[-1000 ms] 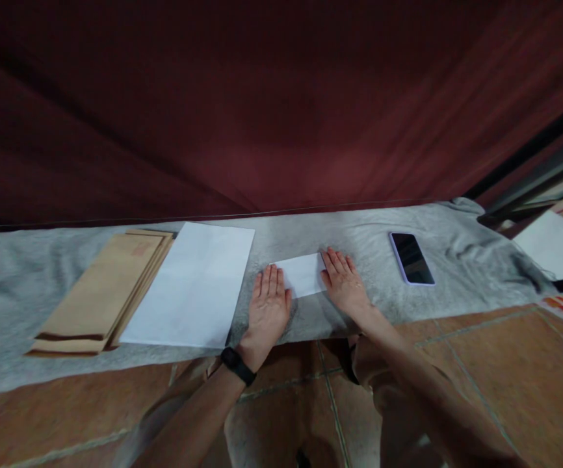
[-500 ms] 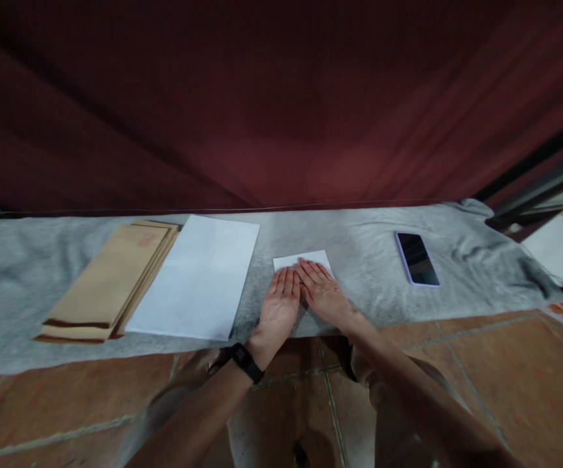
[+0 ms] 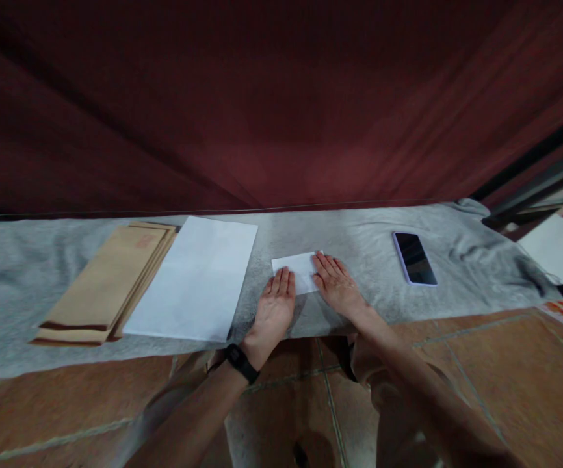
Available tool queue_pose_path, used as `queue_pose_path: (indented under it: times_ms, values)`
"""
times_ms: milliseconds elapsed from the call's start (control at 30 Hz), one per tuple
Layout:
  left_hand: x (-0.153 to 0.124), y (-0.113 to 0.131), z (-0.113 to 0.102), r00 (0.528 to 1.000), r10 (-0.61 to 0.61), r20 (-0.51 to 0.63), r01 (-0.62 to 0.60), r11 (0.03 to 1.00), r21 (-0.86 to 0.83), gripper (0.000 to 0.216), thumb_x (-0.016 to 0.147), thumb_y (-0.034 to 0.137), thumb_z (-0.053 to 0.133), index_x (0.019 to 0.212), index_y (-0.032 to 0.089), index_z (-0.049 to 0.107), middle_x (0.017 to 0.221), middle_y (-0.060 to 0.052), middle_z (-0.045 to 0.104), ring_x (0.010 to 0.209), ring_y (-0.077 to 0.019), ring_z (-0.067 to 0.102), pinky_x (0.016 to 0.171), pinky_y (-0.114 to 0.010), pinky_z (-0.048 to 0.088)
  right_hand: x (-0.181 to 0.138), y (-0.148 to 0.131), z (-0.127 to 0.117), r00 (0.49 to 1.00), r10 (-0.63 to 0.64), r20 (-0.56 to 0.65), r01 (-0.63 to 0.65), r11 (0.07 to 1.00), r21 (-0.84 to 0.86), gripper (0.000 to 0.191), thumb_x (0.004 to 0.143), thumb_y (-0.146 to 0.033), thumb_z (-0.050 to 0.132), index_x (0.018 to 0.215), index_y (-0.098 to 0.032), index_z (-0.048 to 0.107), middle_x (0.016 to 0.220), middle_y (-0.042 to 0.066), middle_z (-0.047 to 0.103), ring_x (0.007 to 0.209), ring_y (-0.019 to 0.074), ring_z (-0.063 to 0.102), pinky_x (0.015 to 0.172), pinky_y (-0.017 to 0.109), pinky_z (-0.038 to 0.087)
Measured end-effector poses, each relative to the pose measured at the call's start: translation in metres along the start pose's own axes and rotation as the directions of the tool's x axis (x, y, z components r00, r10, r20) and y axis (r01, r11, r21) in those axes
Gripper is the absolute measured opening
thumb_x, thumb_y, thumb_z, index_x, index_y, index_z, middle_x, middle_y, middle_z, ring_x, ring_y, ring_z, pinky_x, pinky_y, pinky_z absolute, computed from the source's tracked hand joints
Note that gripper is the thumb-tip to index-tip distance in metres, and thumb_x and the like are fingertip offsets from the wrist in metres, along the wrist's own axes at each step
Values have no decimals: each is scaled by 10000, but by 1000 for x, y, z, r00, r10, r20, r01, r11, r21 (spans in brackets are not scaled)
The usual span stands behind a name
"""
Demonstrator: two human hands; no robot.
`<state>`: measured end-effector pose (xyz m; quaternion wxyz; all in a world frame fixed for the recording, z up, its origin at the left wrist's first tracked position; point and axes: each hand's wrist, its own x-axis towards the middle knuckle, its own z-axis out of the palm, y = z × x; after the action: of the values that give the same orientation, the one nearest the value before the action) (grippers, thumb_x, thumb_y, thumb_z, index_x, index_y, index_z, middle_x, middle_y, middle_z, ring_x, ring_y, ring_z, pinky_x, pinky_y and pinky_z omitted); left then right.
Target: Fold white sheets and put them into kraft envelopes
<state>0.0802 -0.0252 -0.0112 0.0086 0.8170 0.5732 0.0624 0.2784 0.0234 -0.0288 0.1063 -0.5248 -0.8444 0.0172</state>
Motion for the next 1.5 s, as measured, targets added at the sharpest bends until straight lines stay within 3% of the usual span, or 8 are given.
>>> queue_pose_path:
  times_ms: [333,500,633,867,1100,1500]
  values:
    - [-4,-10,3,997,-72,-21,73,997,6,534,957,119,341,1475,59,453,1552,-212,443,1454,-272,423,1179,-450,374,-2,21,-7,996,82,43,-81,996,-24,540,1059,-336,325,1555,-129,385,1635,100,323,1494,285,337,1234,474,256]
    - [-1,-8,-3,993,-85,-82,84,996,-19,502,1017,242,336,1465,54,464,1520,-207,490,1443,-269,438,1214,-482,317,2,22,-12,991,134,22,-134,990,31,545,1043,-331,361,1543,-116,402,1625,132,342,1509,274,309,1240,483,245]
    - [7,2,-7,991,-83,-104,79,996,-38,540,1030,284,312,1489,27,428,1558,-196,443,1492,-267,355,1250,-467,255,10,6,-15,995,97,-8,-95,989,117,533,1045,-315,329,1543,-139,407,1627,109,345,1514,251,300,1246,487,246]
    - [19,15,-2,996,-78,-34,77,996,-43,583,1005,246,314,1532,-3,342,1626,-202,314,1530,-277,259,1263,-460,211,17,-25,-8,997,-78,27,72,980,188,521,1060,-315,293,1528,-134,433,1602,106,395,1501,222,330,1239,452,298]
    - [21,9,10,991,-111,-70,108,993,-52,604,1000,264,313,1563,46,294,1627,-182,323,1539,-264,235,1254,-486,218,13,-26,0,999,-49,16,47,993,107,521,1066,-340,318,1541,-147,411,1629,86,339,1503,236,324,1247,455,260]
    - [20,0,11,984,-152,-88,150,988,-30,599,998,267,336,1548,32,317,1627,-198,310,1536,-278,239,1246,-476,236,6,-15,6,999,5,-54,-4,1000,30,551,1070,-396,335,1554,-138,377,1623,104,349,1495,246,337,1237,457,243]
